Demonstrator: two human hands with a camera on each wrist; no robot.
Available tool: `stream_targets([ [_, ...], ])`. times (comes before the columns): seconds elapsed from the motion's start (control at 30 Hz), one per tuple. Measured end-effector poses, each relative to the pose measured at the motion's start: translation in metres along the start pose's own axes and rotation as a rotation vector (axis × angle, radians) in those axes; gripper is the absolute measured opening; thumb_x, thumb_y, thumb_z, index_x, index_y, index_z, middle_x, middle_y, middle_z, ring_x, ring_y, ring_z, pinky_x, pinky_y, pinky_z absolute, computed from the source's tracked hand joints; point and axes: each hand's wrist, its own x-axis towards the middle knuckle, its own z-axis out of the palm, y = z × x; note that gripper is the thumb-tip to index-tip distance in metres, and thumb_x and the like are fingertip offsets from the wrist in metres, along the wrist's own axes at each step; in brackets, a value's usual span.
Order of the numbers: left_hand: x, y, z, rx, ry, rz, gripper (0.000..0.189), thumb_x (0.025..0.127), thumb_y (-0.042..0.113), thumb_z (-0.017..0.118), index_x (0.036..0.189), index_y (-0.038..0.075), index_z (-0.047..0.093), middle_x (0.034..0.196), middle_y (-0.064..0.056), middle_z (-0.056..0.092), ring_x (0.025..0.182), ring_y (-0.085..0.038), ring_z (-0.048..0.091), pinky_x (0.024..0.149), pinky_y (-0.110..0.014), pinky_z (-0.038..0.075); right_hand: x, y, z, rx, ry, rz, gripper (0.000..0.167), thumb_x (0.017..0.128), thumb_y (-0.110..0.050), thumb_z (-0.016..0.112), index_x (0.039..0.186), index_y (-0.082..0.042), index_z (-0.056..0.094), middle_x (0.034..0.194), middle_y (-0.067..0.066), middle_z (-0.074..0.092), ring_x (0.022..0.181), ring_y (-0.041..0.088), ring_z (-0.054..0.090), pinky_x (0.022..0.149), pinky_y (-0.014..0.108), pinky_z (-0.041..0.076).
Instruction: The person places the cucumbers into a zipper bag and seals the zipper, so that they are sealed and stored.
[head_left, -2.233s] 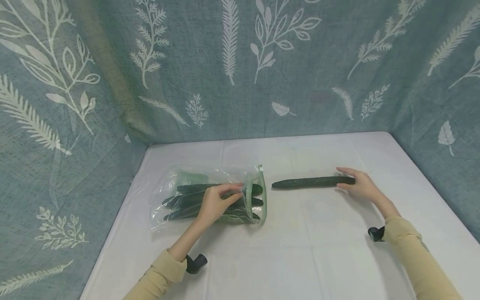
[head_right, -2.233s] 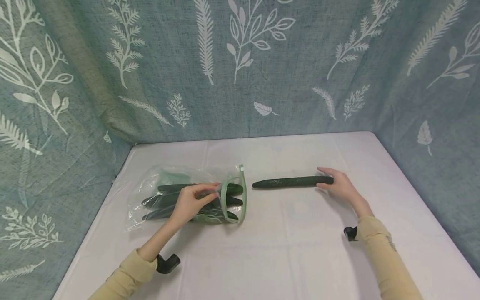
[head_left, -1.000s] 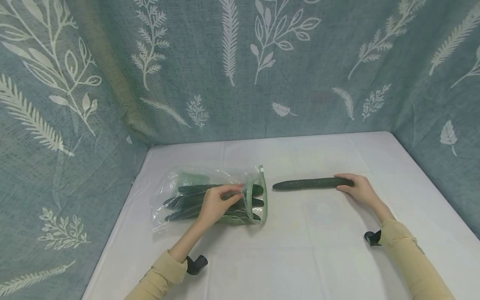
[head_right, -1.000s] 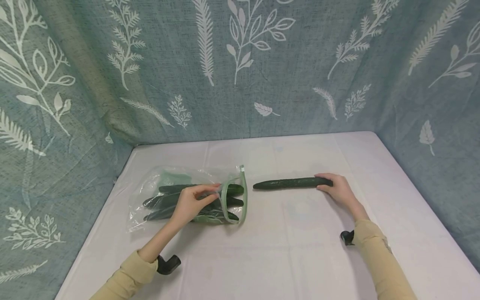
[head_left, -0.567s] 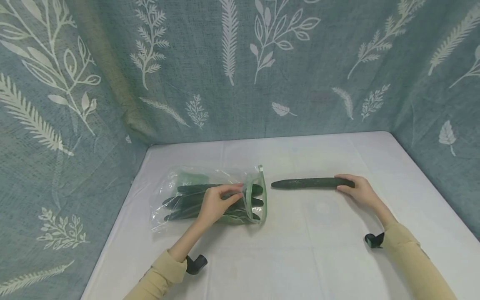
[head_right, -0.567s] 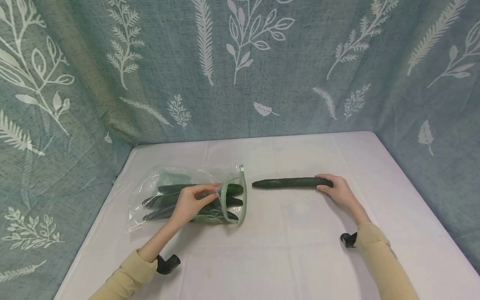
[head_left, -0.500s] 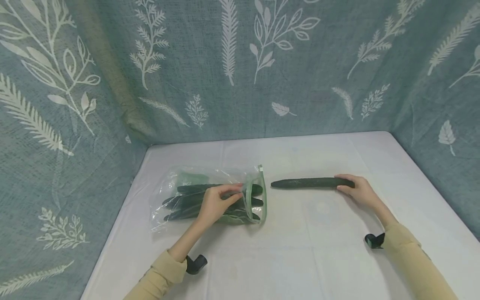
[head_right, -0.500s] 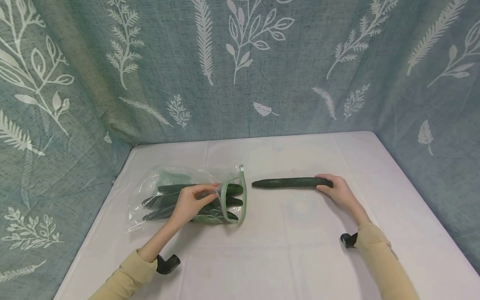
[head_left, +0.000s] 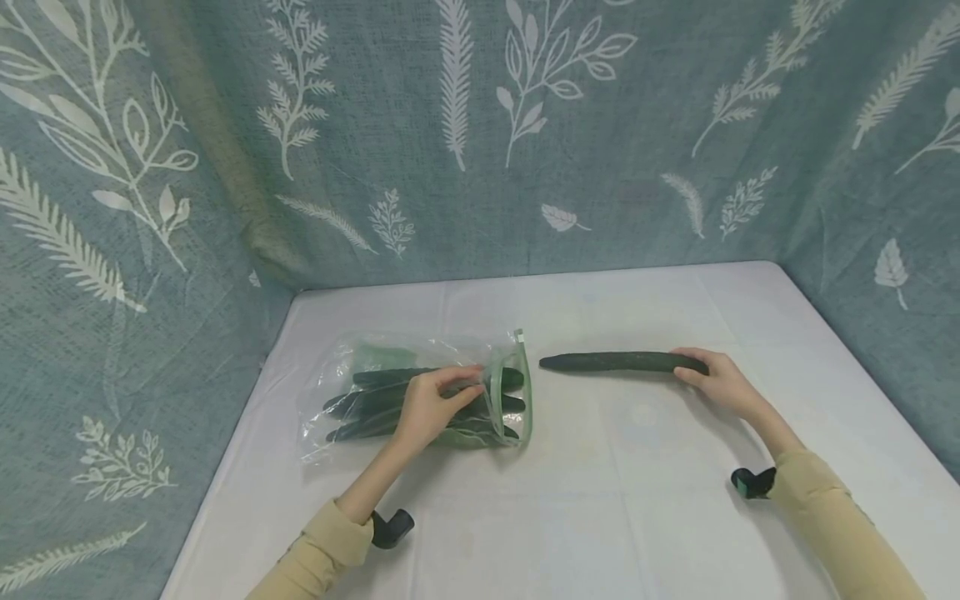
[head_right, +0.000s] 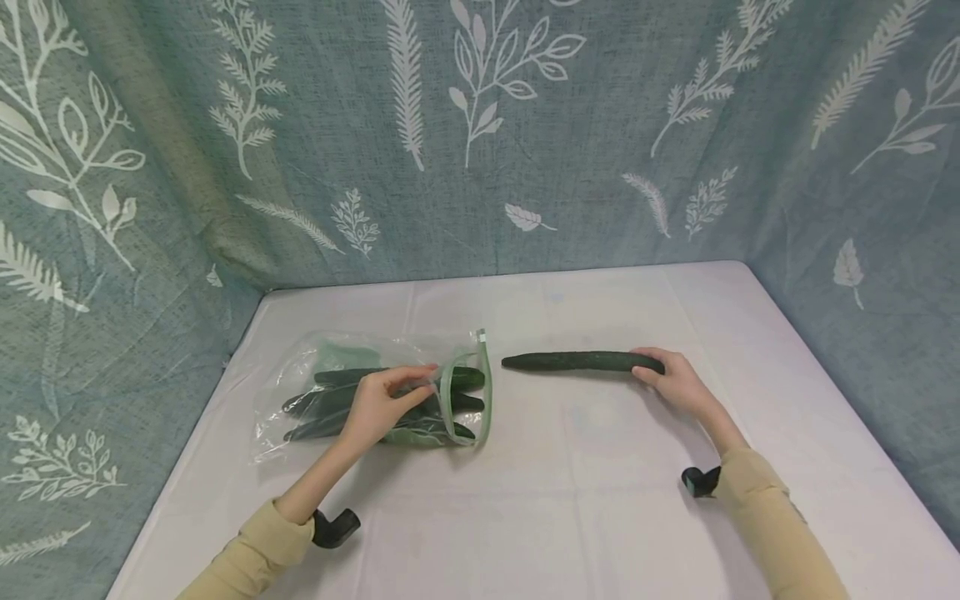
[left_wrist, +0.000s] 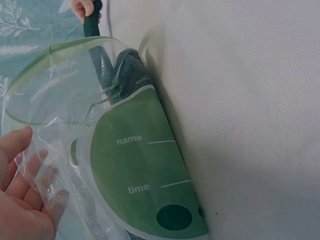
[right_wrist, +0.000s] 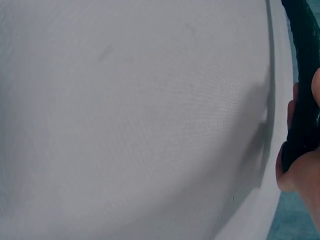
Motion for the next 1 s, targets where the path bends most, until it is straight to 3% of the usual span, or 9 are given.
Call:
stream_targets([
  [0.6,0.0,0.002,-0.001,-0.002,-0.009,-0.014,0.025,0.084,0.016,0.072,0.107,0.007,0.071,0.115,-0.006,0.07,0.105,-0.024,0.066,0.091,-0.04,0.054,-0.001,-0.012,-0.003,0.049,-0.013,-0.032,0.049,0.097,-0.026,0.054,0.133,0.007,0.047,0.137,0.03,0.047,0.13,0.048,0.039,0.106,0.06,0.033],
  [1.0,0.0,0.001,0.001,0.003,-0.005,-0.002,0.026,0.083,0.016,0.072,0.108,0.007,0.071,0.115,-0.007,0.07,0.107,-0.024,0.066,0.091,-0.04,0.054,0.0,-0.025,0.01,0.114,-0.036,-0.046,0.05,0.097,-0.026,0.055,0.133,0.007,0.047,0.137,0.03,0.048,0.129,0.047,0.041,0.104,0.059,0.036],
])
